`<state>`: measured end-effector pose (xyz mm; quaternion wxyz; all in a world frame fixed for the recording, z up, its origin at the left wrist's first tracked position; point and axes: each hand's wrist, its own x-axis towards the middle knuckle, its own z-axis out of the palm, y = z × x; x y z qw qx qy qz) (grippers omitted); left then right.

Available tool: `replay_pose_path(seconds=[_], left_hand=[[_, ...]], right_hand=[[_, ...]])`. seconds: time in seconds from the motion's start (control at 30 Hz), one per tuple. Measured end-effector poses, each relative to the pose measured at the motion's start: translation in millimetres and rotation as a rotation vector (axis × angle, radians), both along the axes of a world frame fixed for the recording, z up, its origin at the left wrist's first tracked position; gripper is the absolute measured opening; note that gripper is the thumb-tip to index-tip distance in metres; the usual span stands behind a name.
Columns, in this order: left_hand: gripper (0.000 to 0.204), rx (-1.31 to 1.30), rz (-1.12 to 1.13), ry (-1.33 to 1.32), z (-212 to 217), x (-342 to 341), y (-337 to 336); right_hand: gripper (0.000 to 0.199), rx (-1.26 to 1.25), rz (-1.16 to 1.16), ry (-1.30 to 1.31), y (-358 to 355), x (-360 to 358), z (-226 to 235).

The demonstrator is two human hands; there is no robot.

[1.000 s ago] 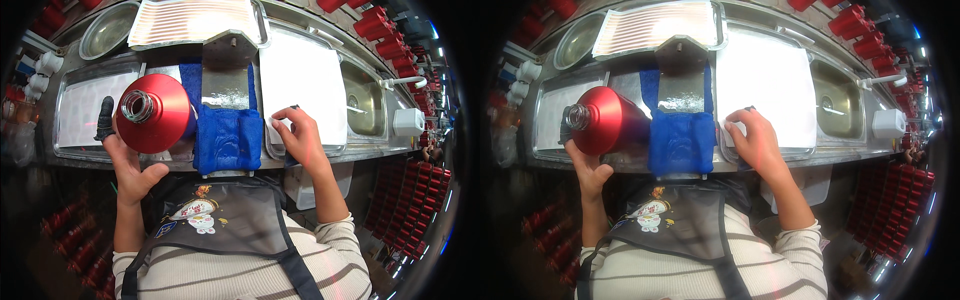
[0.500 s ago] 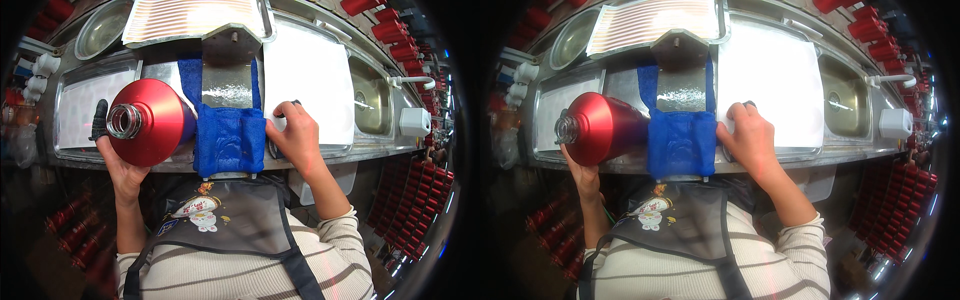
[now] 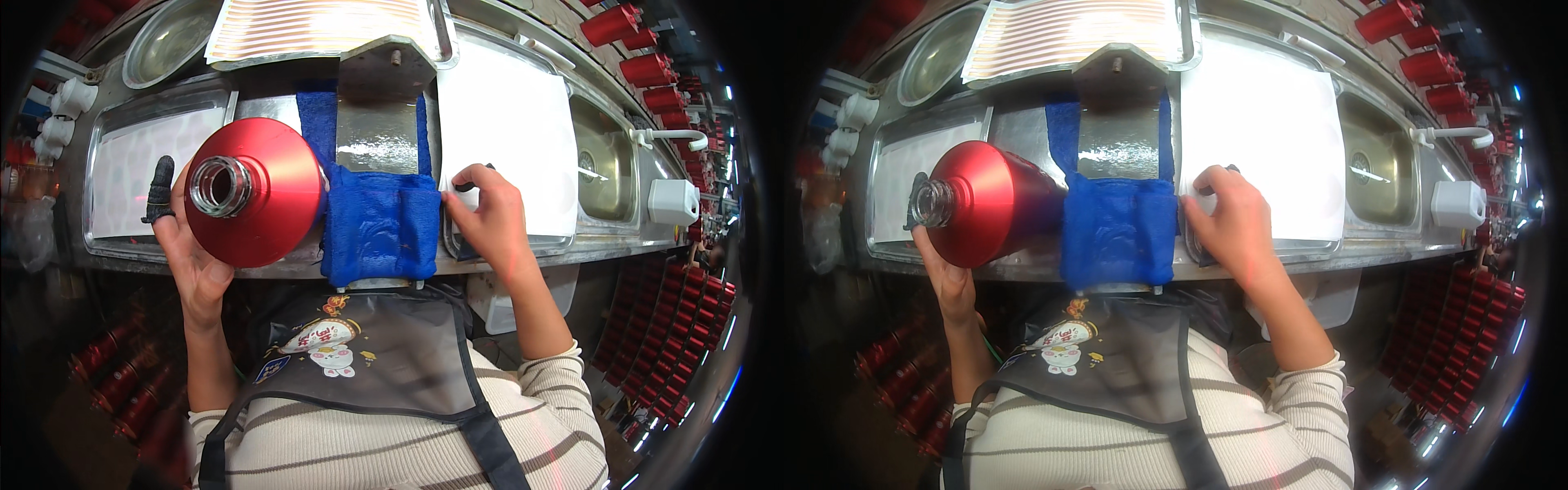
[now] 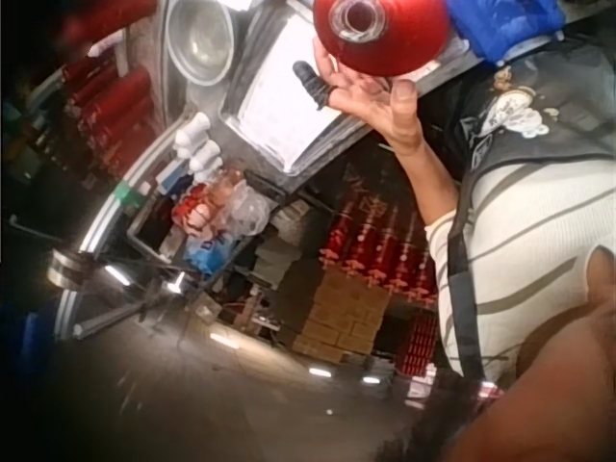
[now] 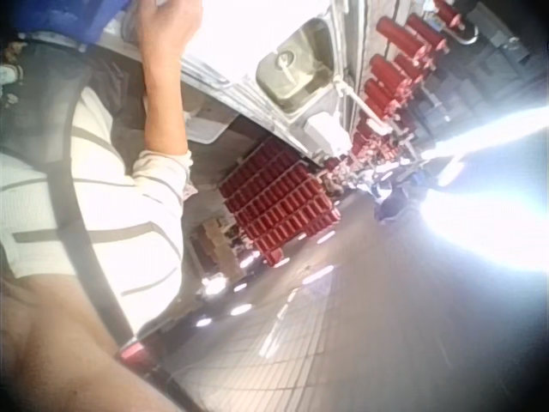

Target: The person applies circular gold labels to the necks of red cylindrical containers and then applies rectangular paper labels to the bodies. They wipe the containers with a cloth, peel backing from labels, and smooth them onto the surfaces. Finished containers are placed on a nearby table.

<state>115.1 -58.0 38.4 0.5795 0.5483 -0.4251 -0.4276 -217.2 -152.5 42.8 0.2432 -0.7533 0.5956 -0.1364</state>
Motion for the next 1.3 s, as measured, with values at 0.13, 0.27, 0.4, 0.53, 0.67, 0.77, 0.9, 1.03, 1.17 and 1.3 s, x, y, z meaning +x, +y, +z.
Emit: replay_pose_path(seconds=[0.13, 0.27, 0.4, 0.53, 0.67, 0.77, 0.9, 1.03, 1.17, 1.3], left_hand=[[0.096, -0.008, 0.006, 0.018, 4.2, -1.3, -2.1], [0.091, -0.057, 0.014, -0.011, 5.8, 2.2, -6.7], [0.067, -0.069, 0.029, 0.021, 1.2, 5.8, -7.8], [0.054, -0.086, 0.036, -0.033, -0.9, 17.1, -10.5], [0.053, -0.087, 0.060, -0.039, -2.4, 19.1, -16.6], [0.051, -0.095, 0.062, -0.018, 2.1, 16.8, -17.0], [0.054, -0.156, 0.050, -0.015, -1.5, 15.3, -14.2], [0.061, -0.144, 0.063, -0.058, -9.2, 22.7, -7.5], [0.048, -0.165, 0.062, -0.064, -12.4, 27.6, -8.1], [0.044, -0.161, 0.031, -0.063, -8.6, 23.1, -13.2]], right_hand=[[0.010, 0.402, -0.169, -0.254, -13.4, -26.7, 4.1], [0.011, 0.256, -0.339, -0.367, -22.0, -61.7, -4.0], [0.010, -0.010, -0.469, -0.323, -43.1, -137.4, 4.4], [0.024, -0.174, -0.542, 0.290, -44.6, -223.3, 12.9], [0.052, -0.314, -0.490, 0.337, -37.8, -175.2, 16.7], [0.075, -0.263, -0.349, 0.330, -39.5, -111.1, 17.2], [0.064, 0.108, -0.366, 0.505, -62.3, -96.8, 16.3], [0.027, 0.021, -0.361, 0.470, -58.8, -116.6, 18.3], [0.015, -0.181, -0.363, 0.443, -56.0, -133.6, 25.0], [0.015, -0.280, -0.397, 0.443, -34.7, -145.1, 59.3]])
